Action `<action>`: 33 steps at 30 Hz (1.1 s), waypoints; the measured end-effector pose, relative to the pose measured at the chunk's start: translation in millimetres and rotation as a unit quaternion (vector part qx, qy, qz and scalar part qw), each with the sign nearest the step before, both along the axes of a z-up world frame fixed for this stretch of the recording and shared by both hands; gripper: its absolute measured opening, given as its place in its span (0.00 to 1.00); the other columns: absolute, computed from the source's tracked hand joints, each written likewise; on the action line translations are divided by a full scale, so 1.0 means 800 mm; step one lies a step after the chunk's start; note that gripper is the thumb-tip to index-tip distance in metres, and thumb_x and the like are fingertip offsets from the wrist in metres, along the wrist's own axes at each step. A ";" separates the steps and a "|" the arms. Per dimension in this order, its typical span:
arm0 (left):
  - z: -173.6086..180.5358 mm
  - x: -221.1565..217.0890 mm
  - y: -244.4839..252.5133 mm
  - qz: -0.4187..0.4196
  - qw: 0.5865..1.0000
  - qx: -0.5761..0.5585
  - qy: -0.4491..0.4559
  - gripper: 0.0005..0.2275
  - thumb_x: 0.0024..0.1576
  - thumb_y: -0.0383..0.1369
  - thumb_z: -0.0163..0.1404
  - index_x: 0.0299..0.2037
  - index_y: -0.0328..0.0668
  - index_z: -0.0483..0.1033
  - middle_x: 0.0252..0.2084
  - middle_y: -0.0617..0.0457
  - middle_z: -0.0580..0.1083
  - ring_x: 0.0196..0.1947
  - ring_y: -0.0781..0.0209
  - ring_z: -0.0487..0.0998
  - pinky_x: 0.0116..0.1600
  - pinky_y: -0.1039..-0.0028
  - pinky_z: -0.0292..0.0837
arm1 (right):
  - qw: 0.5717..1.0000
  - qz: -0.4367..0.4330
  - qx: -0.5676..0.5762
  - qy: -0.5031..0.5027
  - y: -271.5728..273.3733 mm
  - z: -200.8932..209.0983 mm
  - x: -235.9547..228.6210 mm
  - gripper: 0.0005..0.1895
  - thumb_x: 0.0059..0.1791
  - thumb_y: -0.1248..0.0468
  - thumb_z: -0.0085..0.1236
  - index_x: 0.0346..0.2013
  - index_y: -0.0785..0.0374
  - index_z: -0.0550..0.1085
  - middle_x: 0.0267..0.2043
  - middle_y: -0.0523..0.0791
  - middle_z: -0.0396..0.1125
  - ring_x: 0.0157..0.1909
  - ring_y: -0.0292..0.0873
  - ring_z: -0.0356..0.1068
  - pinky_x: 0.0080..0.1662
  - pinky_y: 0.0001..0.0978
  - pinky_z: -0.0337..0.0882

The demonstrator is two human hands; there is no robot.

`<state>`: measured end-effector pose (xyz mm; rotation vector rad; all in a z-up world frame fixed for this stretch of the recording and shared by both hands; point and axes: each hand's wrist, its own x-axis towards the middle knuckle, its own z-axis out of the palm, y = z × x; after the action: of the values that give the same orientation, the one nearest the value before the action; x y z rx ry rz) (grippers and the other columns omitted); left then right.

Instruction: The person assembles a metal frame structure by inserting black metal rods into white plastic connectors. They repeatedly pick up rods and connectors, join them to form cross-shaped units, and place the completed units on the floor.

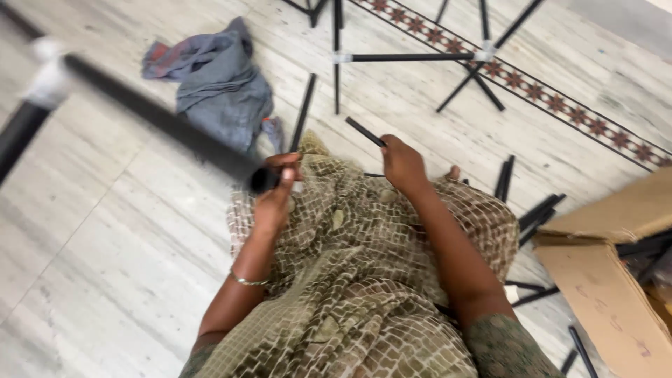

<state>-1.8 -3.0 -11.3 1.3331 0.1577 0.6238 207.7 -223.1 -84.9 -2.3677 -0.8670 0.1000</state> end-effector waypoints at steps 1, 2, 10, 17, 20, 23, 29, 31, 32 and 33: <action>-0.002 0.002 -0.004 0.001 1.000 0.012 -0.001 0.07 0.69 0.30 0.49 0.55 0.40 0.72 0.42 0.57 0.72 0.42 0.66 0.70 0.53 0.74 0.68 | 0.996 0.054 0.058 -0.040 -0.014 0.031 -0.020 0.16 0.59 0.61 0.45 0.60 0.61 0.69 0.44 0.52 0.72 0.38 0.58 0.71 0.41 0.51 0.70; -0.004 0.005 -0.008 0.003 1.000 0.027 0.000 0.06 0.70 0.30 0.49 0.54 0.40 0.71 0.41 0.58 0.70 0.42 0.67 0.69 0.52 0.75 0.67 | 0.984 0.109 0.118 -0.079 -0.028 0.060 -0.044 0.17 0.60 0.62 0.44 0.63 0.60 0.68 0.47 0.52 0.71 0.35 0.56 0.71 0.39 0.49 0.71; 0.014 0.020 -0.037 -0.034 0.999 0.035 0.007 0.10 0.69 0.31 0.48 0.59 0.43 0.71 0.35 0.62 0.64 0.35 0.72 0.61 0.42 0.81 0.59 | 0.969 0.181 0.033 -0.162 -0.072 0.155 -0.149 0.25 0.52 0.67 0.50 0.65 0.57 0.68 0.33 0.43 0.66 0.20 0.40 0.59 0.21 0.34 0.59; 0.024 0.019 -0.048 -0.049 0.997 0.047 -0.021 0.10 0.70 0.30 0.47 0.60 0.43 0.71 0.35 0.63 0.62 0.36 0.72 0.60 0.43 0.80 0.59 | 0.948 0.189 0.010 -0.257 -0.080 0.158 -0.151 0.29 0.51 0.67 0.51 0.68 0.55 0.64 0.39 0.48 0.69 0.27 0.40 0.66 0.22 0.30 0.61; 0.017 0.018 -0.049 -0.029 0.998 0.061 0.000 0.09 0.69 0.29 0.47 0.58 0.42 0.71 0.35 0.63 0.63 0.34 0.73 0.60 0.40 0.81 0.58 | 0.931 0.192 -0.007 -0.310 -0.083 0.163 -0.154 0.30 0.51 0.67 0.51 0.69 0.54 0.63 0.43 0.51 0.71 0.29 0.41 0.68 0.23 0.30 0.63; 0.010 0.022 -0.054 -0.006 0.999 0.048 -0.005 0.06 0.70 0.29 0.46 0.54 0.43 0.70 0.35 0.63 0.64 0.33 0.73 0.61 0.39 0.81 0.59 | 0.926 0.203 -0.057 -0.312 -0.085 0.173 -0.153 0.30 0.51 0.66 0.50 0.69 0.55 0.63 0.42 0.51 0.71 0.28 0.41 0.68 0.23 0.31 0.64; 0.010 0.025 -0.057 0.035 0.993 0.096 0.055 0.04 0.68 0.28 0.47 0.50 0.40 0.71 0.32 0.62 0.66 0.29 0.74 0.61 0.34 0.80 0.58 | 0.931 0.220 -0.187 -0.225 -0.072 0.197 -0.146 0.30 0.49 0.63 0.50 0.67 0.51 0.64 0.30 0.45 0.66 0.25 0.40 0.66 0.20 0.32 0.65; 0.011 0.024 -0.058 0.041 0.992 0.104 0.051 0.03 0.69 0.28 0.47 0.49 0.39 0.71 0.32 0.62 0.66 0.29 0.74 0.61 0.34 0.80 0.58 | 0.942 0.211 -0.154 -0.210 -0.066 0.201 -0.143 0.31 0.47 0.63 0.50 0.66 0.50 0.67 0.30 0.44 0.64 0.23 0.40 0.65 0.19 0.33 0.64; 0.013 0.025 -0.058 0.045 0.992 0.109 0.040 0.03 0.69 0.28 0.46 0.49 0.39 0.71 0.31 0.62 0.65 0.29 0.74 0.61 0.34 0.79 0.58 | 0.947 0.201 -0.167 -0.185 -0.064 0.203 -0.143 0.27 0.49 0.61 0.50 0.65 0.48 0.68 0.29 0.43 0.64 0.23 0.39 0.64 0.20 0.33 0.64; 0.015 0.027 -0.058 0.049 0.992 0.115 0.029 0.03 0.69 0.28 0.46 0.49 0.39 0.71 0.31 0.61 0.65 0.29 0.74 0.61 0.35 0.79 0.58 | 0.952 0.190 -0.180 -0.159 -0.060 0.202 -0.143 0.24 0.52 0.59 0.50 0.64 0.46 0.69 0.27 0.42 0.64 0.22 0.39 0.64 0.21 0.34 0.64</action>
<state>19.8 -49.5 0.4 1.5739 0.2052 0.7018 93.0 -271.2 76.8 -2.5572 -1.5727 0.0312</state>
